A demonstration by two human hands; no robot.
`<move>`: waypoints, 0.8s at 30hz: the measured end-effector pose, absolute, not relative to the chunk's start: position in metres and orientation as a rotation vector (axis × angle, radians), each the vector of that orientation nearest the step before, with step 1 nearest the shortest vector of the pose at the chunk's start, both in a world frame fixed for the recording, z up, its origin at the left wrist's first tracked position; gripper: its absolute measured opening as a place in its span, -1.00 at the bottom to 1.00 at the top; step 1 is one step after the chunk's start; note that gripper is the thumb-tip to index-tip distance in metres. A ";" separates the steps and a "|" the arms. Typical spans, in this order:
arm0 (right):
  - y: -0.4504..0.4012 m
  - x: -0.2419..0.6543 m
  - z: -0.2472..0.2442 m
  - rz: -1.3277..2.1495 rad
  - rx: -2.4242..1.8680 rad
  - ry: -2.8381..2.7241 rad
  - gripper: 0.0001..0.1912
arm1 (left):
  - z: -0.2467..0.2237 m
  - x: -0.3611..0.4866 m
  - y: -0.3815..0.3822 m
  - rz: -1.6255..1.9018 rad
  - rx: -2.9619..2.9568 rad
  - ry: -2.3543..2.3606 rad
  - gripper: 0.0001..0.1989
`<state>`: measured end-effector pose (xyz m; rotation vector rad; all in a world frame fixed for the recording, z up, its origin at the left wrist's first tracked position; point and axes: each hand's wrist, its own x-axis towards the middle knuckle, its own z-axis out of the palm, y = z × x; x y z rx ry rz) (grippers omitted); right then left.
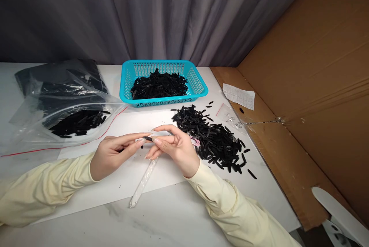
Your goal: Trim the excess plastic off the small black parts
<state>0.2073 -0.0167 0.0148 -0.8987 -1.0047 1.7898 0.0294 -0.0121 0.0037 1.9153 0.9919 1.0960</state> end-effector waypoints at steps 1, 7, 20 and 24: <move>-0.017 0.207 0.015 1.792 -0.898 -1.004 -0.74 | 0.003 0.029 -0.012 1.091 1.915 0.993 -0.77; -0.016 0.208 0.016 1.792 -0.892 -1.001 -0.72 | 0.006 0.030 -0.012 1.079 1.894 0.987 -0.78; 0.013 0.210 0.034 1.475 -1.027 -1.162 -0.71 | 0.008 0.027 0.009 0.798 0.831 0.792 -0.63; 0.067 0.209 0.060 1.116 -1.054 -1.451 -0.69 | 0.006 0.025 0.026 0.704 0.467 0.701 -0.55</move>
